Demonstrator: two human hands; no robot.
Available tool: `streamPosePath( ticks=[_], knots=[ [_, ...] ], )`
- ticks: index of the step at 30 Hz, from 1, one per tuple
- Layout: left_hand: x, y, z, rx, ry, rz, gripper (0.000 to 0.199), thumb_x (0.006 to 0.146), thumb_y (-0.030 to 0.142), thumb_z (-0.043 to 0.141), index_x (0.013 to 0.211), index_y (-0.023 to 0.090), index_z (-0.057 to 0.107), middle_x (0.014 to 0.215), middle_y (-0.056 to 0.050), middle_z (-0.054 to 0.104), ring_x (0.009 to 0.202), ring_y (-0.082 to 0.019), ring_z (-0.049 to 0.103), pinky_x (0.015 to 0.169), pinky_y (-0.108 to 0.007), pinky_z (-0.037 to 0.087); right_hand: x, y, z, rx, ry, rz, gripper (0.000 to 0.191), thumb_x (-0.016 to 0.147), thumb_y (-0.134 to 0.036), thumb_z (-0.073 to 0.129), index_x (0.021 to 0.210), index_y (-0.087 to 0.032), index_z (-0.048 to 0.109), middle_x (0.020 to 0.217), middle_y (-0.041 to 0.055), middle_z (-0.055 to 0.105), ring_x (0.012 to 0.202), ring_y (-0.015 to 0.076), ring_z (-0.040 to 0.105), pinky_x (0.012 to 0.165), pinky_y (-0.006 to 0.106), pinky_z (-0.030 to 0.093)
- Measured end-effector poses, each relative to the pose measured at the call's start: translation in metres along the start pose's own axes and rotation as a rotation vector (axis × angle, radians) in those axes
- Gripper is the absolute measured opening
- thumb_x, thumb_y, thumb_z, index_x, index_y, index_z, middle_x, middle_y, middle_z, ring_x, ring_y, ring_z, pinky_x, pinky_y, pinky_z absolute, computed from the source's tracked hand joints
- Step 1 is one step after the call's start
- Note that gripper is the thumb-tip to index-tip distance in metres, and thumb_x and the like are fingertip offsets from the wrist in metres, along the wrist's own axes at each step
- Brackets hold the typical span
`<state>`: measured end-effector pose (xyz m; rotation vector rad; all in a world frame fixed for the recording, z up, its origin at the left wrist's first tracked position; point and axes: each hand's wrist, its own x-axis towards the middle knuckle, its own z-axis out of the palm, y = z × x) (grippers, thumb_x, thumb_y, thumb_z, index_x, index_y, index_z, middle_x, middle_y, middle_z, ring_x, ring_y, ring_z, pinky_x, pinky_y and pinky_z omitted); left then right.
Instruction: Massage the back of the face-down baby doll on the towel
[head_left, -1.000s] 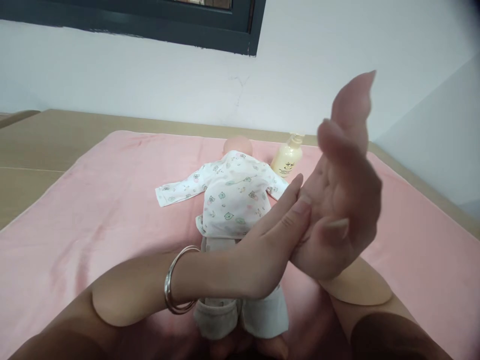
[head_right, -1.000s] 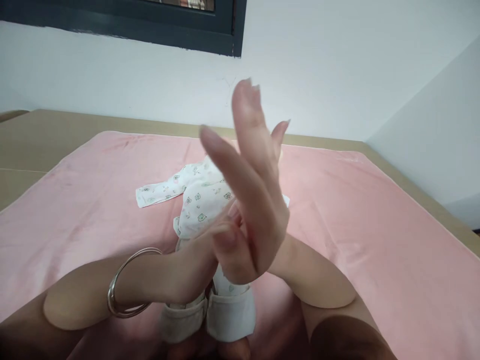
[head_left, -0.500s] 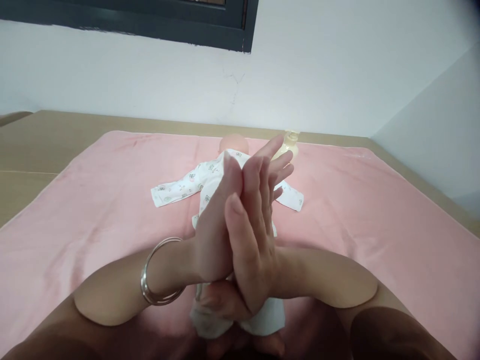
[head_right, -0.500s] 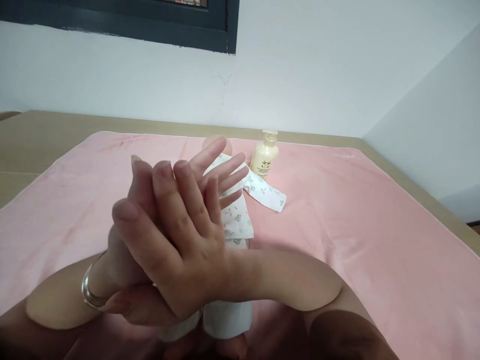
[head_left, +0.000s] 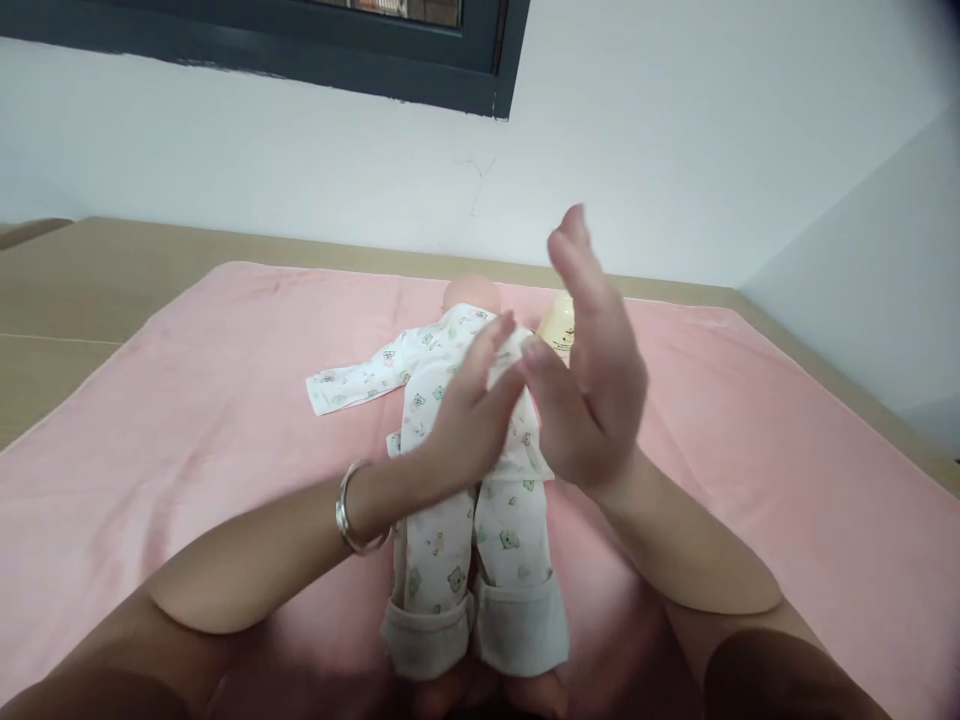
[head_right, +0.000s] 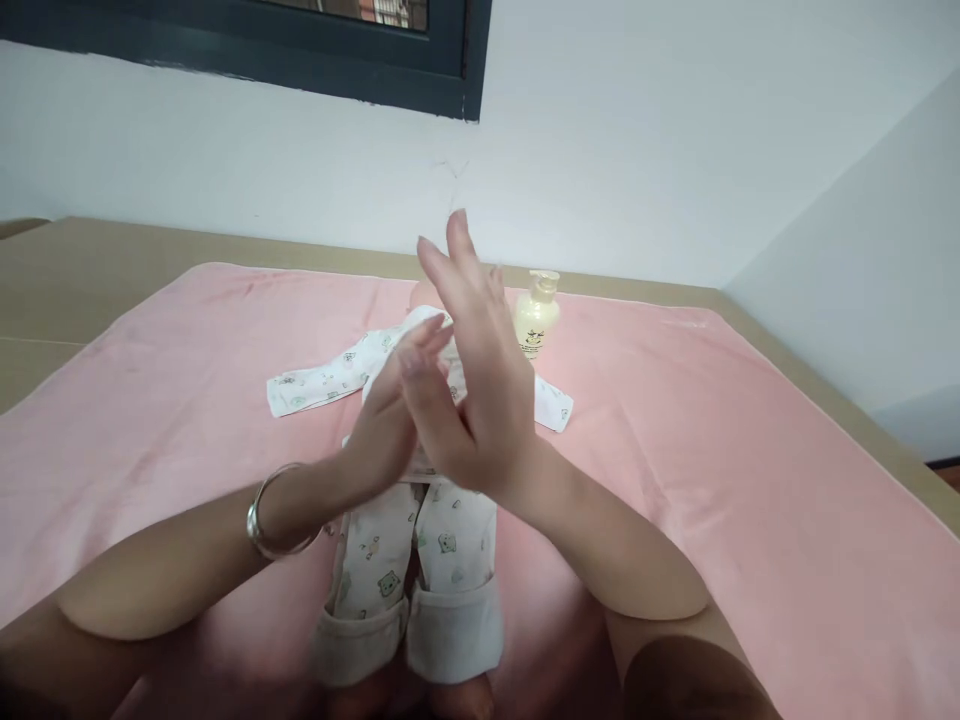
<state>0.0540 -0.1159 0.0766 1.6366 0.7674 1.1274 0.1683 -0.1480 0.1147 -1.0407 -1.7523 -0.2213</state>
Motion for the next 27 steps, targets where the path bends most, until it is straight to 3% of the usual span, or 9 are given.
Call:
streamPosePath(
  ticks=[2,5,9,13,18,24,27],
  knots=[
    [0.023,-0.018,-0.011,0.053,0.113,-0.035,0.043,0.097,0.031,0.052,0.14,0.027,0.054,0.155,-0.005,0.052,0.149,-0.028,0.043,0.126,-0.052,0.036,-0.005,0.019,0.02,0.021,-0.064,0.121,0.051,0.101,-0.026,0.038,0.152,-0.025,0.038,0.168,0.0068,0.032,0.159,0.0214,0.024,0.131,0.05,0.031],
    [0.054,-0.046,-0.028,0.244,0.24,-0.059,0.04,0.09,0.016,0.047,0.126,0.019,0.063,0.142,-0.008,0.063,0.137,-0.025,0.055,0.122,-0.046,0.042,-0.018,0.044,0.057,0.046,-0.206,0.384,0.06,0.093,-0.02,0.04,0.153,-0.019,0.041,0.171,0.009,0.024,0.161,0.0269,0.018,0.129,0.056,0.031],
    [0.074,-0.076,-0.041,0.437,0.207,-0.06,0.041,0.089,0.015,0.043,0.122,0.014,0.066,0.134,-0.012,0.067,0.128,-0.025,0.061,0.117,-0.043,0.045,-0.029,0.064,0.09,-0.027,-0.36,0.361,0.063,0.092,-0.014,0.033,0.155,-0.012,0.042,0.169,0.012,0.03,0.16,0.0251,0.021,0.131,0.053,0.024],
    [0.075,-0.091,-0.039,0.577,0.144,-0.006,0.04,0.09,0.017,0.04,0.12,0.015,0.067,0.13,-0.013,0.069,0.126,-0.027,0.06,0.117,-0.047,0.045,-0.021,0.085,0.087,-0.177,-0.525,0.401,0.059,0.096,-0.02,0.032,0.15,-0.003,0.048,0.161,0.0187,0.042,0.155,0.0266,0.034,0.131,0.049,0.023],
    [0.074,-0.094,-0.034,0.695,0.127,0.029,0.037,0.092,0.021,0.039,0.118,0.016,0.065,0.123,-0.014,0.069,0.119,-0.029,0.06,0.112,-0.05,0.046,-0.017,0.093,0.075,-0.311,-0.574,0.58,0.07,0.102,-0.047,0.036,0.153,0.001,0.041,0.162,0.0264,0.036,0.155,0.0375,0.032,0.127,0.058,0.027],
    [0.074,-0.092,-0.035,0.735,0.118,0.03,0.031,0.093,0.021,0.037,0.106,0.018,0.065,0.114,-0.013,0.07,0.112,-0.028,0.061,0.108,-0.045,0.047,-0.028,0.07,0.079,-0.317,-0.654,0.321,0.06,0.1,-0.025,0.027,0.153,-0.001,0.044,0.165,0.02,0.035,0.158,0.0347,0.025,0.13,0.056,0.021],
    [0.074,-0.094,-0.034,0.754,0.112,0.033,0.032,0.093,0.02,0.038,0.108,0.016,0.066,0.116,-0.014,0.071,0.113,-0.028,0.062,0.108,-0.045,0.047,-0.019,0.088,0.077,-0.268,-0.655,0.398,0.06,0.101,-0.028,0.026,0.153,-0.004,0.044,0.165,0.0178,0.036,0.157,0.032,0.028,0.13,0.057,0.019]
  ],
)
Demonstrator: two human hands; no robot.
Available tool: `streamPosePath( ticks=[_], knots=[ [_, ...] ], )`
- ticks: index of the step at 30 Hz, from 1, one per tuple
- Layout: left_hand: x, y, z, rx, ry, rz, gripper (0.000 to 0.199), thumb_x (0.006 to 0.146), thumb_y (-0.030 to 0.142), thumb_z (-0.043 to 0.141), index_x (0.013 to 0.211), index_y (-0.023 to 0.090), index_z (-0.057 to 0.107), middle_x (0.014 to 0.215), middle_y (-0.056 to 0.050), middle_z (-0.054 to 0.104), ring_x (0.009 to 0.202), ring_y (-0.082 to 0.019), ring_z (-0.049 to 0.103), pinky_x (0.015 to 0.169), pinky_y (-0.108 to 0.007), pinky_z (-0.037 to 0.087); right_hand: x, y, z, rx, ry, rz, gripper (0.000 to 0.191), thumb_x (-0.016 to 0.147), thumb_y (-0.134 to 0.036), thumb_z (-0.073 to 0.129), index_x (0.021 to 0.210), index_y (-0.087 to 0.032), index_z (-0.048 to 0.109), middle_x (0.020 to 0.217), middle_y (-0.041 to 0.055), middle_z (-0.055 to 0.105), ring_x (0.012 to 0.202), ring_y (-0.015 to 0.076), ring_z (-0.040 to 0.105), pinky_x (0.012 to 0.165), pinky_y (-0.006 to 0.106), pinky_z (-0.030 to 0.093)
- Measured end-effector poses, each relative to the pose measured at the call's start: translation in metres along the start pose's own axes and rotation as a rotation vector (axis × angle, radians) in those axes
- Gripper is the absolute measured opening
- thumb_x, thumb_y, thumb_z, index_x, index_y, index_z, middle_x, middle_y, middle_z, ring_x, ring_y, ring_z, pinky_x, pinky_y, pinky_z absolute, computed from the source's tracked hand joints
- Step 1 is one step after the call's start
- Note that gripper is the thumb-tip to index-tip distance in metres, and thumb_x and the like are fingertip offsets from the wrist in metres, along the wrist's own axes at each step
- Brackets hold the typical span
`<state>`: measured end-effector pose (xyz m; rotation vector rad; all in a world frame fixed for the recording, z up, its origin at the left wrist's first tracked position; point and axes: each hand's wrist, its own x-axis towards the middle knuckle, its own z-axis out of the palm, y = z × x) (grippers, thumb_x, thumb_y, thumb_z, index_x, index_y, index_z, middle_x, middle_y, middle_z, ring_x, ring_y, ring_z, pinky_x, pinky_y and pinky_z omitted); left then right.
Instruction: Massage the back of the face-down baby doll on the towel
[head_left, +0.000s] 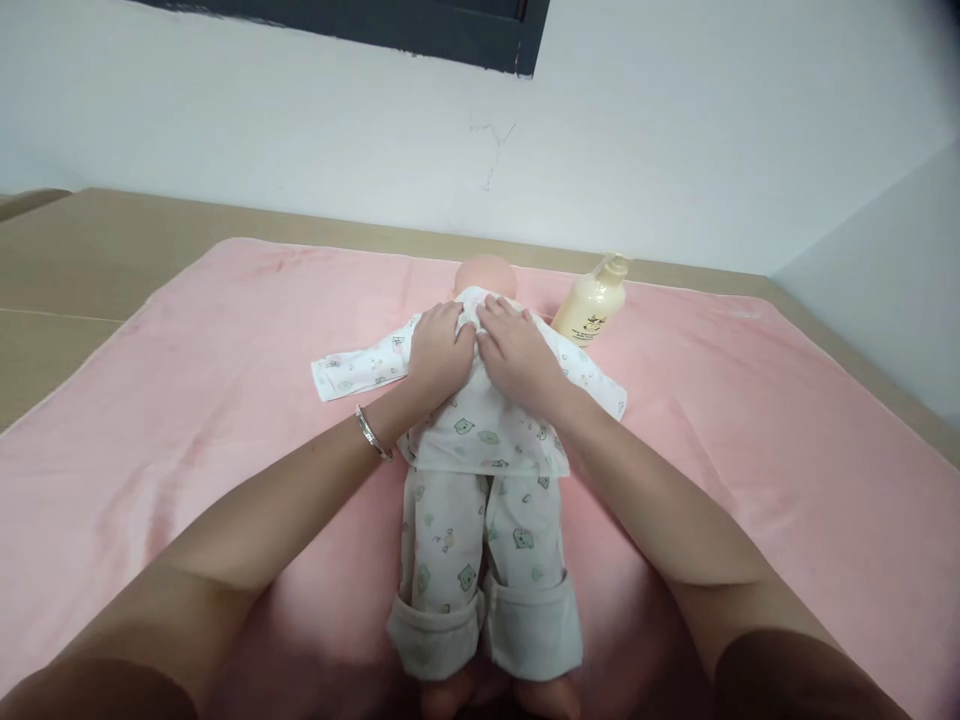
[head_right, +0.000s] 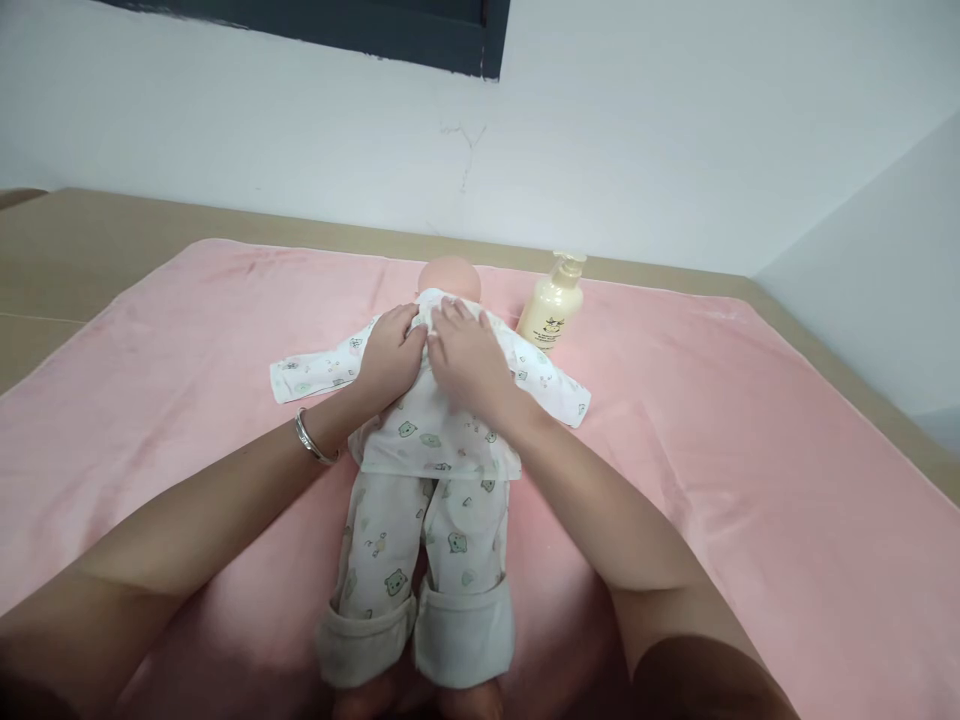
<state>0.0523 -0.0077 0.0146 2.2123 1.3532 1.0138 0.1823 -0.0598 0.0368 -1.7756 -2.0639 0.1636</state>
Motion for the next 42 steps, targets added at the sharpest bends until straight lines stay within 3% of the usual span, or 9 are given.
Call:
streamPosePath(
  ticks=[5,8,11,14,20,27,33,36,42],
  knots=[
    [0.0,-0.002,0.004,0.01,0.016,-0.018,0.04,0.092,0.02,0.041,0.125,0.012,0.063,0.137,-0.014,0.065,0.131,-0.028,0.056,0.119,-0.045,0.039,0.009,0.014,-0.004,0.015,0.053,0.174,0.064,0.103,-0.04,0.028,0.151,-0.001,0.045,0.158,0.0246,0.045,0.15,0.0352,0.04,0.124,0.055,0.033],
    [-0.001,0.0,0.001,0.011,0.021,-0.009,0.036,0.092,0.02,0.04,0.117,0.014,0.066,0.127,-0.014,0.069,0.122,-0.029,0.06,0.114,-0.046,0.044,-0.005,-0.006,0.001,-0.116,0.074,0.109,0.06,0.102,-0.028,0.028,0.15,0.005,0.044,0.157,0.0277,0.045,0.15,0.0389,0.039,0.124,0.056,0.031],
    [-0.001,0.004,-0.003,0.011,0.004,-0.01,0.031,0.093,0.021,0.038,0.104,0.016,0.067,0.112,-0.014,0.072,0.108,-0.029,0.064,0.104,-0.046,0.049,-0.013,-0.02,0.005,-0.124,0.036,-0.018,0.06,0.098,-0.02,0.03,0.152,0.0,0.045,0.162,0.0205,0.04,0.155,0.0386,0.03,0.127,0.057,0.026],
    [-0.002,0.004,-0.002,0.026,0.011,-0.006,0.032,0.093,0.019,0.037,0.106,0.015,0.066,0.114,-0.015,0.071,0.11,-0.029,0.063,0.105,-0.046,0.049,-0.003,-0.01,0.002,-0.037,0.008,-0.015,0.058,0.099,-0.024,0.031,0.151,-0.007,0.05,0.164,0.015,0.039,0.155,0.0359,0.031,0.126,0.059,0.027],
    [-0.002,0.0,0.003,0.041,0.024,0.013,0.038,0.092,0.02,0.039,0.119,0.012,0.065,0.126,-0.016,0.069,0.122,-0.03,0.059,0.114,-0.048,0.043,0.005,0.002,-0.001,-0.025,0.039,0.156,0.064,0.102,-0.034,0.029,0.155,-0.001,0.04,0.162,0.0229,0.038,0.154,0.0363,0.033,0.126,0.06,0.027],
    [-0.003,0.004,-0.002,0.024,0.009,0.01,0.033,0.092,0.019,0.038,0.107,0.018,0.066,0.115,-0.013,0.072,0.113,-0.029,0.062,0.107,-0.046,0.048,-0.016,-0.02,0.004,-0.052,-0.022,-0.051,0.061,0.098,-0.021,0.025,0.153,-0.002,0.043,0.165,0.0177,0.035,0.158,0.0291,0.026,0.131,0.055,0.021],
    [-0.004,0.0,0.004,0.057,0.036,0.031,0.038,0.092,0.019,0.038,0.119,0.014,0.065,0.124,-0.015,0.069,0.123,-0.029,0.059,0.113,-0.047,0.044,0.011,0.011,-0.003,0.029,0.02,0.117,0.063,0.101,-0.038,0.031,0.152,-0.003,0.044,0.161,0.022,0.041,0.154,0.0342,0.034,0.126,0.058,0.029],
    [-0.002,-0.001,0.004,0.064,0.017,0.022,0.04,0.093,0.02,0.038,0.123,0.012,0.064,0.13,-0.016,0.067,0.126,-0.03,0.058,0.115,-0.047,0.043,0.008,0.011,-0.001,-0.01,0.047,0.163,0.062,0.102,-0.04,0.031,0.148,-0.001,0.047,0.157,0.025,0.046,0.151,0.0376,0.039,0.124,0.059,0.031],
    [0.004,-0.002,0.001,0.129,-0.043,-0.008,0.039,0.092,0.026,0.044,0.121,0.011,0.063,0.127,-0.019,0.065,0.124,-0.033,0.057,0.115,-0.051,0.041,-0.009,-0.009,0.004,-0.09,0.057,-0.009,0.06,0.1,-0.025,0.027,0.149,0.002,0.047,0.159,0.022,0.045,0.153,0.0342,0.036,0.128,0.054,0.027]
  ],
)
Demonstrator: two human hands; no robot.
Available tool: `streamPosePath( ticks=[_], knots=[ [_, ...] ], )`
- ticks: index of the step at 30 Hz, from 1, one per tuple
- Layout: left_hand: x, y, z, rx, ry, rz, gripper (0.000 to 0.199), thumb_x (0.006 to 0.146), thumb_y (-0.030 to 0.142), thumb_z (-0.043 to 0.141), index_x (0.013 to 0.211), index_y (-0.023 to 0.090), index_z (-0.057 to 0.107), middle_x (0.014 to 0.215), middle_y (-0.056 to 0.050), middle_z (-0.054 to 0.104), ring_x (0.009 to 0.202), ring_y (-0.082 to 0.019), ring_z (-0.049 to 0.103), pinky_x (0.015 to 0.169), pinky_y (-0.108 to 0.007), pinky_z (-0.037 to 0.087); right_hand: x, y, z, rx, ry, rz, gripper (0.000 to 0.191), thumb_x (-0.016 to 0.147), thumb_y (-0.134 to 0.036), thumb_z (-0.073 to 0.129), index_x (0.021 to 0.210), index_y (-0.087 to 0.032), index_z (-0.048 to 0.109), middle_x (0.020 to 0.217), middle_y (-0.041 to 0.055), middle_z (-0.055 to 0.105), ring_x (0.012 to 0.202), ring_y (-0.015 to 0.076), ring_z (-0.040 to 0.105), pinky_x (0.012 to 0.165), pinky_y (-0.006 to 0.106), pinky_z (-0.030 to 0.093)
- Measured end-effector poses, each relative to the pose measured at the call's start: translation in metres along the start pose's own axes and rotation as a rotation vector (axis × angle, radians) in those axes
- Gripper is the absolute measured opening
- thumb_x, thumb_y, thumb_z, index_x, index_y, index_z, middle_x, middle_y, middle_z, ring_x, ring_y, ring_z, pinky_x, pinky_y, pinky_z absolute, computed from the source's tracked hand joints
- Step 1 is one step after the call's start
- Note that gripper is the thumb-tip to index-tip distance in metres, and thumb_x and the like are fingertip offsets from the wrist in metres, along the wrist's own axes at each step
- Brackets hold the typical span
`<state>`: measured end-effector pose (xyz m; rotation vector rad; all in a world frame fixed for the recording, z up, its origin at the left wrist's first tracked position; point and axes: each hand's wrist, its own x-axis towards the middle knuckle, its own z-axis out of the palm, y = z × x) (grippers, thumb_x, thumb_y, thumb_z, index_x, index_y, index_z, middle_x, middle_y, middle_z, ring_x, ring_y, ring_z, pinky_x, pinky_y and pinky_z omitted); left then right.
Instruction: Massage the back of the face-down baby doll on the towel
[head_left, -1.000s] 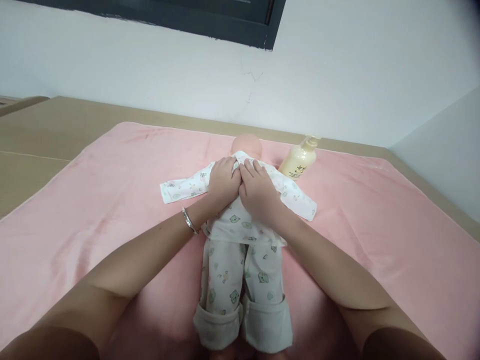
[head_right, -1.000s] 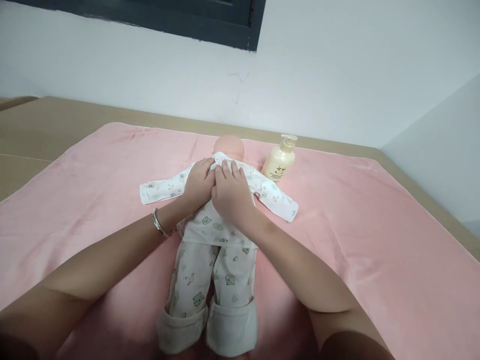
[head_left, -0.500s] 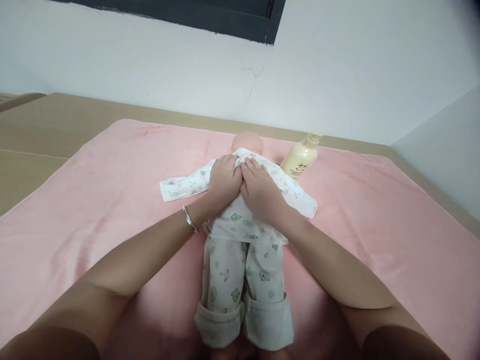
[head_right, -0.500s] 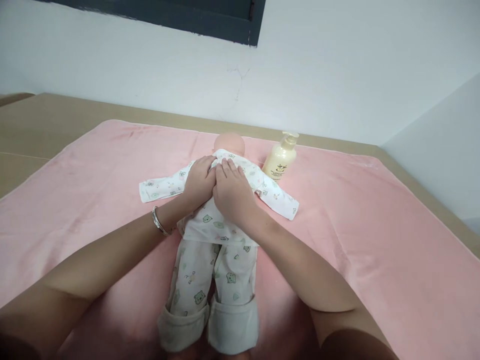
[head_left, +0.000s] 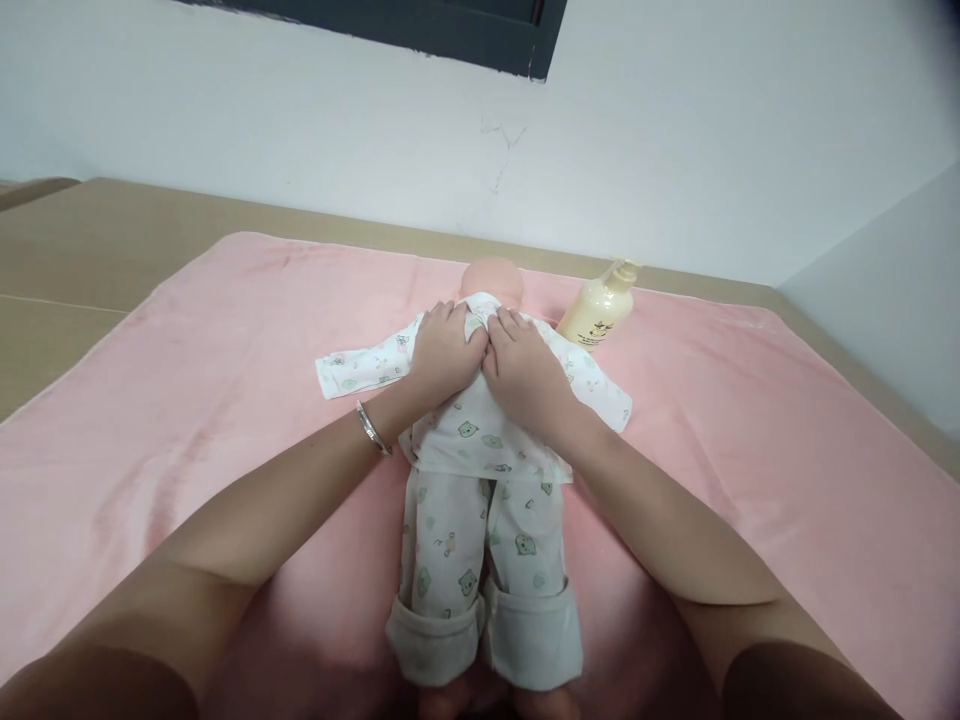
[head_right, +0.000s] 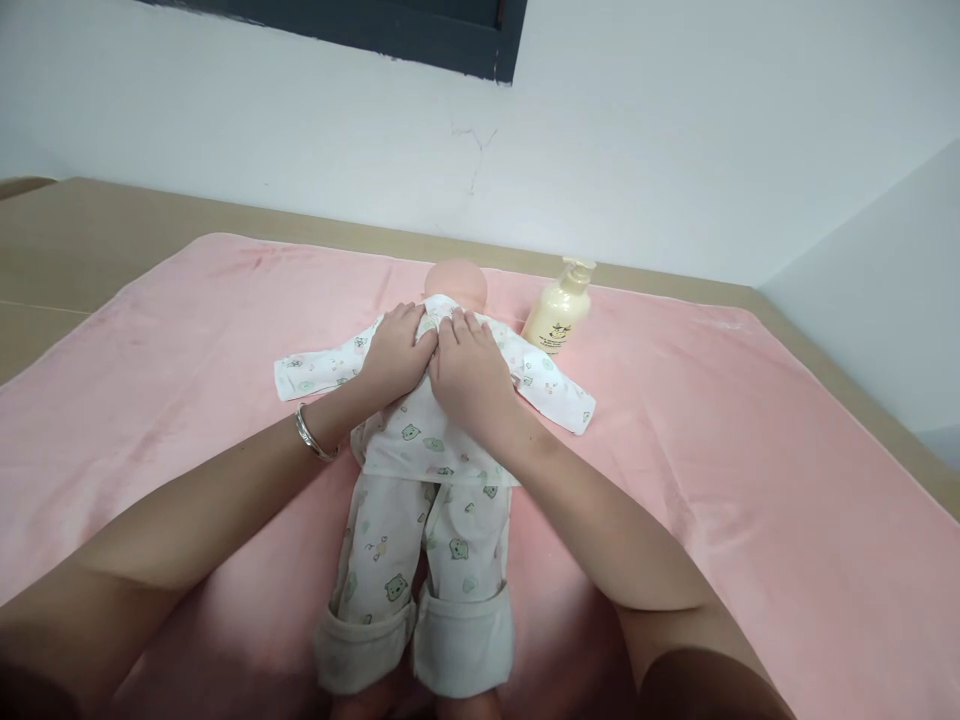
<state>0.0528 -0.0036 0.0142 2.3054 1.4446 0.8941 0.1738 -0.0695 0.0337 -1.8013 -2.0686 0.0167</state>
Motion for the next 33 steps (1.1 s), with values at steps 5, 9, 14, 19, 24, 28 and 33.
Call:
streamPosePath(
  ticks=[5,9,14,19,24,28,33],
  knots=[
    [0.0,-0.002,0.002,-0.002,0.004,0.017,0.041,0.094,0.028,0.04,0.125,0.012,0.062,0.127,-0.017,0.066,0.122,-0.031,0.057,0.114,-0.049,0.042,0.012,0.011,-0.006,0.106,-0.055,0.072,0.062,0.098,-0.029,0.034,0.153,-0.002,0.044,0.164,0.0182,0.037,0.156,0.0307,0.031,0.13,0.051,0.025],
    [-0.001,0.0,0.0,0.012,-0.032,0.01,0.047,0.095,0.028,0.037,0.13,0.007,0.06,0.13,-0.019,0.065,0.123,-0.032,0.056,0.114,-0.049,0.042,0.016,0.017,-0.007,0.119,-0.064,0.188,0.069,0.1,-0.039,0.035,0.156,0.001,0.036,0.165,0.022,0.033,0.157,0.0329,0.027,0.13,0.051,0.021],
    [-0.002,0.005,-0.006,0.049,-0.04,0.009,0.042,0.097,0.027,0.036,0.127,0.011,0.061,0.126,-0.016,0.066,0.121,-0.029,0.057,0.112,-0.046,0.044,0.017,0.019,-0.008,0.115,-0.068,0.161,0.07,0.1,-0.04,0.035,0.156,0.001,0.036,0.165,0.0222,0.033,0.157,0.0329,0.027,0.13,0.053,0.02],
    [-0.017,0.018,-0.011,0.211,-0.04,0.114,0.044,0.1,0.025,0.032,0.128,0.004,0.059,0.13,-0.022,0.064,0.127,-0.032,0.057,0.114,-0.048,0.043,0.025,0.036,-0.017,0.202,-0.172,0.184,0.077,0.101,-0.052,0.032,0.159,-0.001,0.033,0.168,0.0196,0.027,0.159,0.0317,0.023,0.13,0.05,0.02],
    [-0.016,0.018,-0.014,0.196,-0.091,0.198,0.039,0.099,0.023,0.033,0.121,0.006,0.061,0.133,-0.021,0.064,0.134,-0.031,0.054,0.119,-0.049,0.039,0.019,0.025,-0.015,0.06,-0.122,0.17,0.067,0.103,-0.041,0.027,0.15,0.003,0.042,0.158,0.0259,0.043,0.152,0.0375,0.036,0.125,0.054,0.03],
    [0.006,0.007,-0.019,0.077,-0.171,0.004,0.032,0.098,0.032,0.038,0.103,0.012,0.063,0.115,-0.017,0.07,0.112,-0.03,0.063,0.105,-0.046,0.049,0.004,0.002,-0.014,-0.063,-0.075,0.096,0.059,0.102,-0.03,0.026,0.143,0.007,0.048,0.15,0.0294,0.051,0.145,0.0392,0.045,0.12,0.054,0.035],
    [0.006,0.01,-0.021,0.113,-0.174,0.004,0.034,0.099,0.033,0.036,0.103,0.013,0.063,0.111,-0.017,0.07,0.106,-0.03,0.064,0.099,-0.046,0.051,0.008,0.006,-0.02,0.028,-0.11,0.113,0.05,0.103,-0.032,0.027,0.13,-0.003,0.058,0.142,0.0252,0.059,0.137,0.0355,0.052,0.114,0.05,0.042]
  ],
)
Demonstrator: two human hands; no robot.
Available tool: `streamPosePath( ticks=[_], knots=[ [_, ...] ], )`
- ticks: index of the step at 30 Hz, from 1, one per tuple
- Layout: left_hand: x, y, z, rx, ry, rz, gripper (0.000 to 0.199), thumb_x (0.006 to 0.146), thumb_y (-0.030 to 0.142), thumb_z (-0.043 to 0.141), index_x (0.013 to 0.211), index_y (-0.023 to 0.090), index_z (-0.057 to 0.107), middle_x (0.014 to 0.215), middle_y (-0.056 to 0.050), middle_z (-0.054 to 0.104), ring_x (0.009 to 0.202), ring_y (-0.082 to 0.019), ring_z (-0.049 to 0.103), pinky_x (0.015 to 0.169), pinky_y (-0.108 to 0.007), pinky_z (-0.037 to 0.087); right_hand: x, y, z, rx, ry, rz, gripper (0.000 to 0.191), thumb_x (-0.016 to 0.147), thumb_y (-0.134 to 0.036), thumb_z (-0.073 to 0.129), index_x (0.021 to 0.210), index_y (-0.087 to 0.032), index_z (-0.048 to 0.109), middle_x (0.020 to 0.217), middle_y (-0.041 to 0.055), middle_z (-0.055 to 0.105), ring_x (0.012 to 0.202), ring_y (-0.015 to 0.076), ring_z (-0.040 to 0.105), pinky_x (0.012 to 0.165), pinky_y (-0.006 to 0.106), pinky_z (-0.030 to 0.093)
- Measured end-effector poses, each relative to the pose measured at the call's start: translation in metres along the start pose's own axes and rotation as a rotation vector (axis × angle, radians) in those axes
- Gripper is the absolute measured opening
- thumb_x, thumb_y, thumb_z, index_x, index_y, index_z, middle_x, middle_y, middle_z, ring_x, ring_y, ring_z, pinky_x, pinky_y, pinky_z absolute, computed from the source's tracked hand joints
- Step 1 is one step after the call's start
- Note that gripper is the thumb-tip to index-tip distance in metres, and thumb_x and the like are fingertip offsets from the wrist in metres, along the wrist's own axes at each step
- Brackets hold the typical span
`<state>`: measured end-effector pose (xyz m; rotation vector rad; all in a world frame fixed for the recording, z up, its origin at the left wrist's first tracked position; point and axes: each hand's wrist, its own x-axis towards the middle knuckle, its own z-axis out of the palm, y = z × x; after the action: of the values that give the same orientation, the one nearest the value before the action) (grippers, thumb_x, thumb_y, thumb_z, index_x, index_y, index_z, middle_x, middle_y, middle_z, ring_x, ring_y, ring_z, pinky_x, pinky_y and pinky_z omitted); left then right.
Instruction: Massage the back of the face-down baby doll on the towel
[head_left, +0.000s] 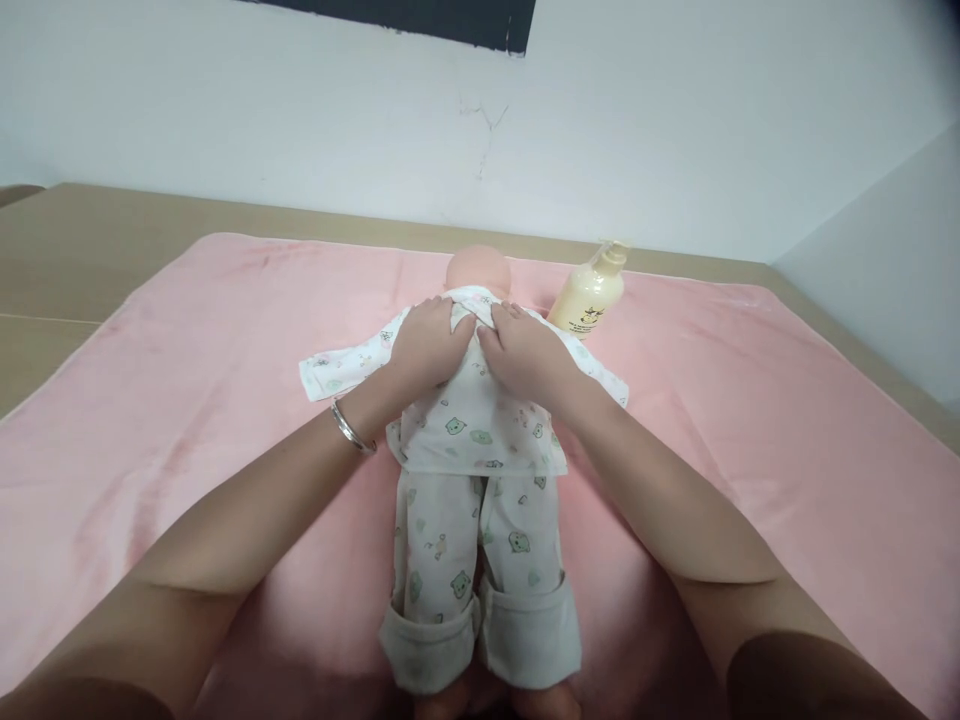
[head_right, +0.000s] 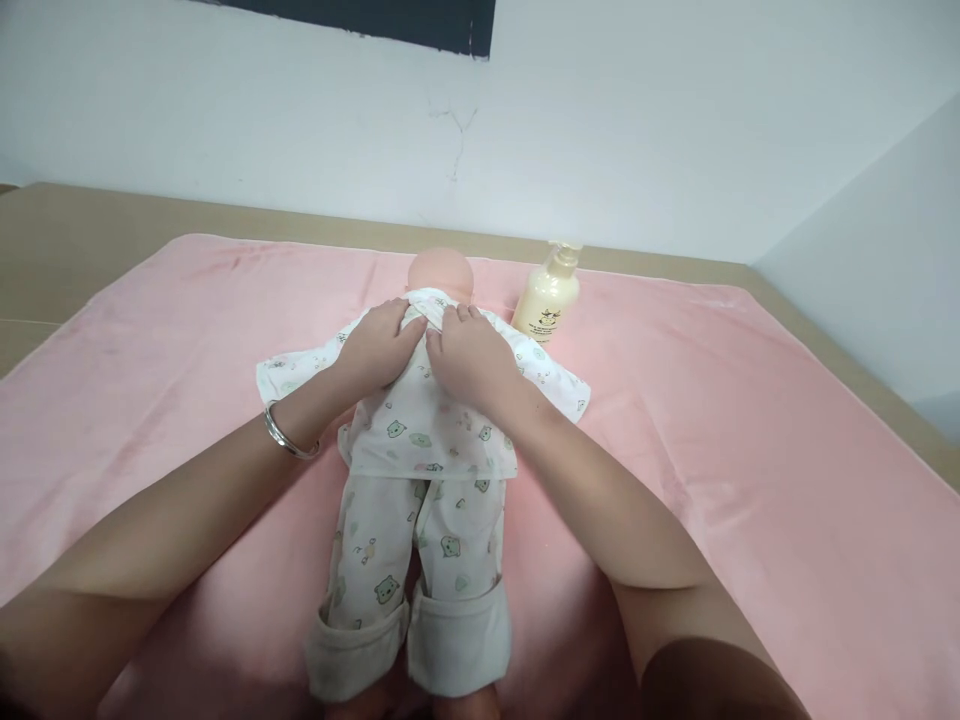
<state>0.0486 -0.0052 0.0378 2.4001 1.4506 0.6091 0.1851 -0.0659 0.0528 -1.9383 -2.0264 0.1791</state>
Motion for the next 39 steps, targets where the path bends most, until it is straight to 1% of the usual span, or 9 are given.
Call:
streamPosePath(
  ticks=[4,7,10,14,17,20,24,33,39],
  knots=[
    [-0.019,0.01,0.006,0.222,0.083,0.162,0.04,0.1,0.023,0.031,0.108,0.005,0.066,0.117,-0.023,0.068,0.12,-0.034,0.06,0.109,-0.05,0.046,0.017,0.015,-0.002,0.037,-0.056,0.073,0.055,0.105,-0.042,0.027,0.132,-0.003,0.056,0.145,0.0263,0.056,0.137,0.0363,0.052,0.114,0.05,0.041],
    [-0.021,0.009,0.006,0.274,0.079,0.31,0.037,0.098,0.017,0.032,0.102,0.008,0.068,0.11,-0.021,0.07,0.119,-0.033,0.061,0.109,-0.05,0.045,0.019,0.014,0.0,-0.022,-0.04,0.06,0.059,0.105,-0.04,0.026,0.137,0.002,0.052,0.149,0.0287,0.051,0.143,0.0377,0.046,0.118,0.05,0.036],
    [-0.008,0.0,0.001,0.138,0.003,0.139,0.032,0.098,0.026,0.037,0.093,0.015,0.066,0.098,-0.015,0.071,0.099,-0.029,0.066,0.093,-0.043,0.052,0.007,0.002,0.001,-0.076,-0.031,0.043,0.057,0.105,-0.033,0.023,0.137,0.004,0.053,0.145,0.0287,0.055,0.141,0.0385,0.047,0.117,0.05,0.036],
    [0.01,-0.01,-0.007,-0.053,-0.105,-0.106,0.04,0.099,0.046,0.038,0.094,0.016,0.064,0.1,-0.013,0.073,0.089,-0.025,0.067,0.075,-0.035,0.049,-0.008,-0.013,0.0,-0.103,-0.021,0.007,0.057,0.103,-0.027,0.027,0.145,0.008,0.044,0.153,0.0295,0.048,0.148,0.0383,0.039,0.123,0.049,0.031],
    [0.007,-0.007,-0.007,-0.016,-0.098,-0.091,0.043,0.101,0.044,0.035,0.1,0.013,0.065,0.106,-0.016,0.072,0.095,-0.027,0.067,0.079,-0.036,0.049,-0.005,-0.011,-0.001,-0.022,-0.016,0.016,0.053,0.103,-0.029,0.029,0.14,0.003,0.051,0.148,0.0273,0.053,0.145,0.0365,0.044,0.12,0.048,0.035],
    [-0.008,0.006,-0.006,0.202,-0.045,-0.008,0.043,0.103,0.034,0.031,0.107,0.007,0.065,0.112,-0.021,0.07,0.108,-0.032,0.065,0.091,-0.041,0.049,0.008,0.001,-0.003,0.068,-0.032,0.123,0.051,0.103,-0.039,0.031,0.126,-0.004,0.059,0.135,0.0258,0.063,0.129,0.036,0.057,0.109,0.047,0.044],
    [-0.022,0.019,-0.005,0.358,-0.01,0.069,0.041,0.103,0.027,0.031,0.103,0.006,0.066,0.105,-0.023,0.069,0.106,-0.034,0.065,0.096,-0.045,0.048,0.017,0.009,-0.001,0.042,-0.006,0.175,0.05,0.102,-0.043,0.032,0.117,-0.006,0.062,0.126,0.0248,0.066,0.122,0.0356,0.06,0.106,0.047,0.044],
    [0.003,-0.004,-0.002,-0.053,-0.023,0.039,0.029,0.097,0.029,0.038,0.096,0.015,0.063,0.107,-0.014,0.071,0.098,-0.026,0.064,0.092,-0.04,0.05,-0.012,-0.013,0.007,-0.123,0.091,-0.014,0.05,0.103,-0.028,0.026,0.126,0.003,0.059,0.137,0.0302,0.06,0.138,0.0387,0.05,0.117,0.051,0.038],
    [-0.002,-0.002,0.003,-0.011,0.016,0.048,0.029,0.098,0.031,0.038,0.094,0.015,0.062,0.103,-0.015,0.069,0.098,-0.028,0.062,0.096,-0.044,0.049,0.005,0.0,0.004,0.011,0.031,0.1,0.05,0.104,-0.036,0.029,0.13,-0.004,0.058,0.14,0.0246,0.06,0.136,0.0358,0.052,0.113,0.049,0.042]
  ],
)
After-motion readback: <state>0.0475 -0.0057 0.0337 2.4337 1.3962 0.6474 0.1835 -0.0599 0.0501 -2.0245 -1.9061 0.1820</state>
